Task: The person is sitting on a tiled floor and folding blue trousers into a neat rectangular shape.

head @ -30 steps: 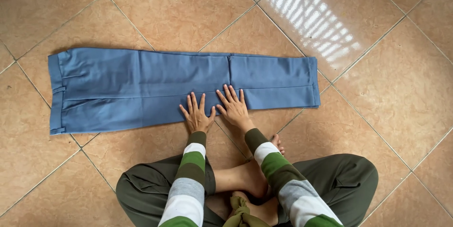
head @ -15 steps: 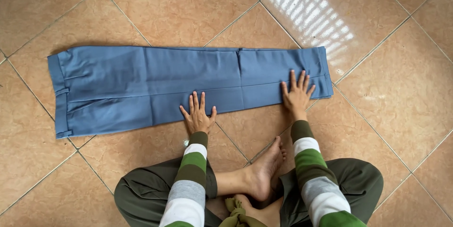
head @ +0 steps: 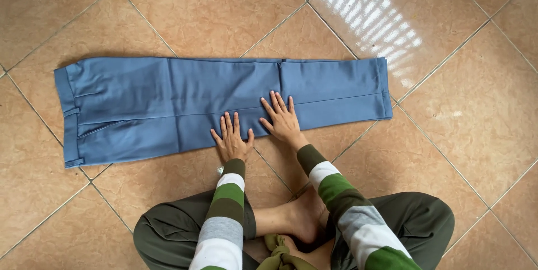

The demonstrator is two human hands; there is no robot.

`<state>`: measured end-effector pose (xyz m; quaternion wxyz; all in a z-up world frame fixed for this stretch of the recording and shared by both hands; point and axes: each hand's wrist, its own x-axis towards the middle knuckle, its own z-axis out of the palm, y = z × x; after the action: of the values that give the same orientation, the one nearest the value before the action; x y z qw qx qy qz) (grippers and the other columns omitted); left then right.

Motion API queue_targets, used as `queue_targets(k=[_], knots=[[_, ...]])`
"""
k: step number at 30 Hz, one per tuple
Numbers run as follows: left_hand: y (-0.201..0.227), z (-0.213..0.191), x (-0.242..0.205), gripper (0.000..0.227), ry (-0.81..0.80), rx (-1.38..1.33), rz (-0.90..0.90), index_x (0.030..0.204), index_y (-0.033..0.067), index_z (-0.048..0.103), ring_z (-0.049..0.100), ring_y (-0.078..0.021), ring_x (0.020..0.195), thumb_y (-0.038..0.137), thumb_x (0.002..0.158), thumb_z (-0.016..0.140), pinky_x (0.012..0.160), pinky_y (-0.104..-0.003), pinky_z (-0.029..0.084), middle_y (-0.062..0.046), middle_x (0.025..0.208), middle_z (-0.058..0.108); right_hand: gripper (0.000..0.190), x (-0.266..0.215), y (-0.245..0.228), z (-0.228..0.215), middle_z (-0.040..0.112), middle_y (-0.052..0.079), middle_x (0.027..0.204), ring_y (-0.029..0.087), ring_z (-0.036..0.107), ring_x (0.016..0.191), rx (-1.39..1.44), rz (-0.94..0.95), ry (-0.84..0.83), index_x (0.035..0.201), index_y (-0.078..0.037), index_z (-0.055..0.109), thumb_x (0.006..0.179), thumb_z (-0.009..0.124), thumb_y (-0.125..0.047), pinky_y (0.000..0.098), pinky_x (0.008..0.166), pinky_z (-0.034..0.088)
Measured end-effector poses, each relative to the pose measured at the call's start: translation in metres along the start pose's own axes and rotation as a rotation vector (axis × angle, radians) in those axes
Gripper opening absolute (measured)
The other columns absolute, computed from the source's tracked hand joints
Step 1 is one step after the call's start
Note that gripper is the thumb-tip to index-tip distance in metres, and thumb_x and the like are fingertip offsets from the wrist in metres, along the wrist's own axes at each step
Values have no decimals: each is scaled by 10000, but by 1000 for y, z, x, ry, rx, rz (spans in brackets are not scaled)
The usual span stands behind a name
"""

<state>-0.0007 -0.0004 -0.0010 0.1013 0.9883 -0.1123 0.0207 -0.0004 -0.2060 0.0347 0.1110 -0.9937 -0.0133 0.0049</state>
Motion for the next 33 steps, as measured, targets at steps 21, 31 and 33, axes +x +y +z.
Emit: queue_targets(k=[21, 31, 33], knots=[[-6, 19, 0, 781, 173, -9, 42, 1569, 203, 400, 310, -289, 1519, 561, 883, 502, 1190, -666, 125, -143, 1641, 342, 591, -98, 350, 7, 600, 158, 1115, 371, 589, 1048, -152, 1013, 181, 1228, -117, 530, 985, 523, -655, 533, 808, 481], [-4, 19, 0, 734, 186, -39, 45, 1534, 220, 458, 326, -269, 1516, 562, 885, 506, 1192, -660, 138, -133, 1627, 372, 550, -33, 196, -79, 725, 266, 1054, 486, 694, 1013, 87, 693, 83, 1326, -25, 585, 910, 697, -366, 579, 840, 531], [-5, 19, 1, 736, 186, -45, 42, 1535, 222, 455, 321, -267, 1518, 561, 884, 506, 1195, -659, 134, -132, 1629, 367, 615, -14, 135, -97, 728, 276, 1086, 487, 694, 1031, 120, 671, 48, 1438, -23, 523, 940, 663, -355, 580, 854, 536]])
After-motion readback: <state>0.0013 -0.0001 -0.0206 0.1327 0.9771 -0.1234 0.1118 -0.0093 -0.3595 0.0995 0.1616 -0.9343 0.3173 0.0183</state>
